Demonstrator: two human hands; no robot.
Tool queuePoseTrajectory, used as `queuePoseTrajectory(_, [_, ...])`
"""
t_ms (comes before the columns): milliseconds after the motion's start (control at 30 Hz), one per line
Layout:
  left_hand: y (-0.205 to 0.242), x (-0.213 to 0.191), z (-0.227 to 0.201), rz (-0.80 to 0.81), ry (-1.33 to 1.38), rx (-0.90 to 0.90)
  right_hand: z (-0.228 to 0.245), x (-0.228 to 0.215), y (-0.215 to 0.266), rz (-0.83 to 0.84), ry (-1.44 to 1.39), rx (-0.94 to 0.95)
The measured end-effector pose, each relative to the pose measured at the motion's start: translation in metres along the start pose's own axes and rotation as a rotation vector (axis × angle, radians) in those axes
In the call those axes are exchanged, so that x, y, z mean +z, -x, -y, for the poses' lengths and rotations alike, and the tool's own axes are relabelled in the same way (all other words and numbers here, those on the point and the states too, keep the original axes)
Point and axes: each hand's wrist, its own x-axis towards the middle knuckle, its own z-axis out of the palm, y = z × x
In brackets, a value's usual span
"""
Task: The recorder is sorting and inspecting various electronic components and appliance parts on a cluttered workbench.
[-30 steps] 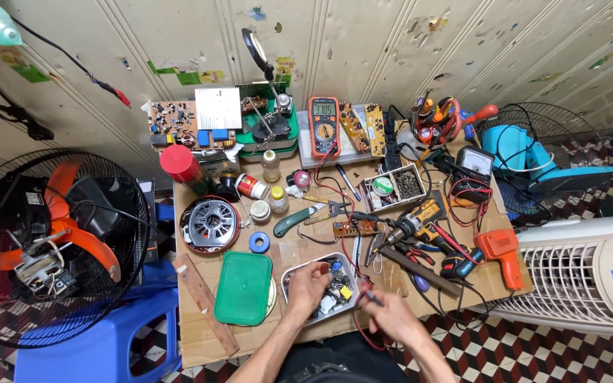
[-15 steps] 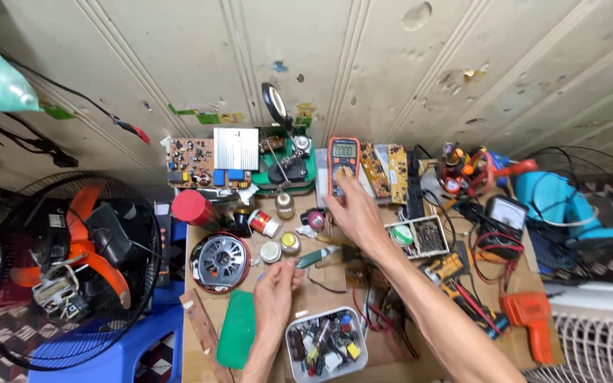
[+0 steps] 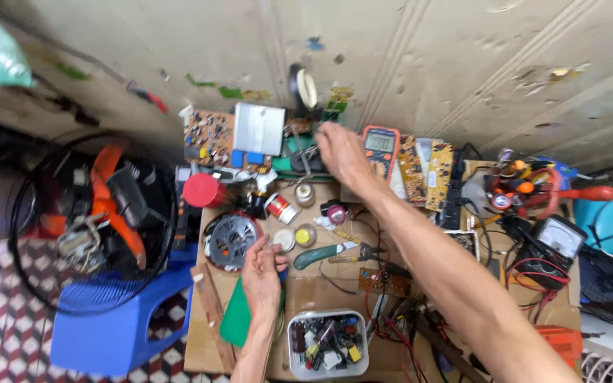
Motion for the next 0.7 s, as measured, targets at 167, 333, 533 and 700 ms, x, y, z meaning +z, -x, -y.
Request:
queuePoseTrajectory(167, [0.039,-0.030,0.031,-0.050,-0.125,-0.044,0.028,-0.016,0.006,-0.001,-0.018,-0.076])
queuePoseTrajectory(333, [0.054,-0.072,0.058,-0.036,-0.259,-0.050,0.051,-0.038,0.008,0.092,0.078,-0.137])
queuePoseTrajectory(533, [0.045,-0.118,0.095,-0.106,-0.443,-0.006,0.050,-0.041,0.004,0.131,0.047,0.108])
queuePoseTrajectory(700, [0.042,-0.121,0.077,-0.127,-0.374,-0.174,0.059,-0.027,0.007,0.052,0.184,-0.079])
